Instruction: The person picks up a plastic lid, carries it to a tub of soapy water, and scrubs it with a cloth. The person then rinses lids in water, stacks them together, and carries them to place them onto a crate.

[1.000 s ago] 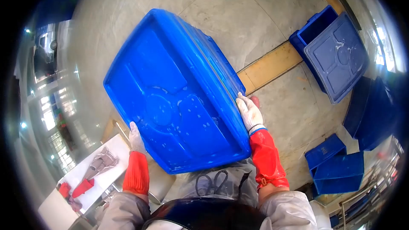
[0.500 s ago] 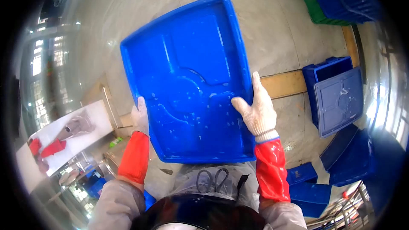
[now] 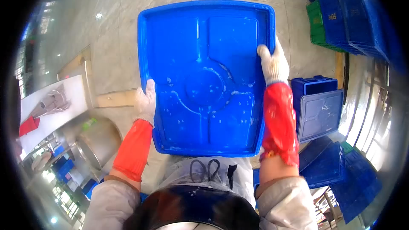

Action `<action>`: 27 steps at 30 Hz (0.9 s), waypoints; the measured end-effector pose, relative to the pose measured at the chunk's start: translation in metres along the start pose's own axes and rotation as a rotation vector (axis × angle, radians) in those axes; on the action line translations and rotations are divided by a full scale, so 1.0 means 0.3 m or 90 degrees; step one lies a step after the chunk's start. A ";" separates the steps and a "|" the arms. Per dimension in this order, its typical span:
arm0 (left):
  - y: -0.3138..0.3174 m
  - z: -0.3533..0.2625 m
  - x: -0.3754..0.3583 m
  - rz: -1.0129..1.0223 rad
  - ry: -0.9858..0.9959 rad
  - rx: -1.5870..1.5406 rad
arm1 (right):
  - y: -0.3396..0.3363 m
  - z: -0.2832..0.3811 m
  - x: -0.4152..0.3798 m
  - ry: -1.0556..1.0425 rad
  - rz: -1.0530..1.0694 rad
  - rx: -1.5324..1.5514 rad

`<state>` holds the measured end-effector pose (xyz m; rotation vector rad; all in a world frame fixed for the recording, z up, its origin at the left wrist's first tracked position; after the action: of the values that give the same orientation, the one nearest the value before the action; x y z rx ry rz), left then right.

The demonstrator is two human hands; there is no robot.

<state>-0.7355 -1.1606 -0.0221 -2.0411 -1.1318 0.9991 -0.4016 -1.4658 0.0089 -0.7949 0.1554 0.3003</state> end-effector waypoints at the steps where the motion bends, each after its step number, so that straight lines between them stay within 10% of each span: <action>1: 0.016 0.002 0.001 0.001 0.036 -0.067 | -0.002 -0.036 -0.049 0.000 0.000 0.014; 14: -0.001 -0.031 -0.009 0.058 -0.030 -0.080 | 0.013 0.065 0.250 -0.012 -0.043 -0.145; 16: 0.005 -0.035 -0.004 0.055 -0.017 -0.103 | -0.012 0.158 0.147 -0.293 -0.274 -0.293; 18: 0.007 -0.014 -0.003 0.034 -0.047 -0.021 | 0.065 0.250 -0.051 -0.506 -0.248 -0.325; 21: -0.001 -0.010 -0.012 0.043 -0.104 0.055 | 0.278 0.250 -0.287 -0.412 0.025 -0.472; 27: 0.002 -0.013 -0.016 0.063 -0.085 -0.036 | 0.309 0.347 -0.148 -0.502 -0.034 -0.444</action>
<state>-0.7338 -1.1656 -0.0188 -2.1189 -1.1479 1.1797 -0.4710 -1.3385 0.0292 -1.3030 -0.7490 0.6102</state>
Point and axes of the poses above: each hand's wrist, its own x-axis towards the middle knuckle, its own y-axis out of the palm, z = x × y, the point moved 8 cm from there along x, towards the middle knuckle
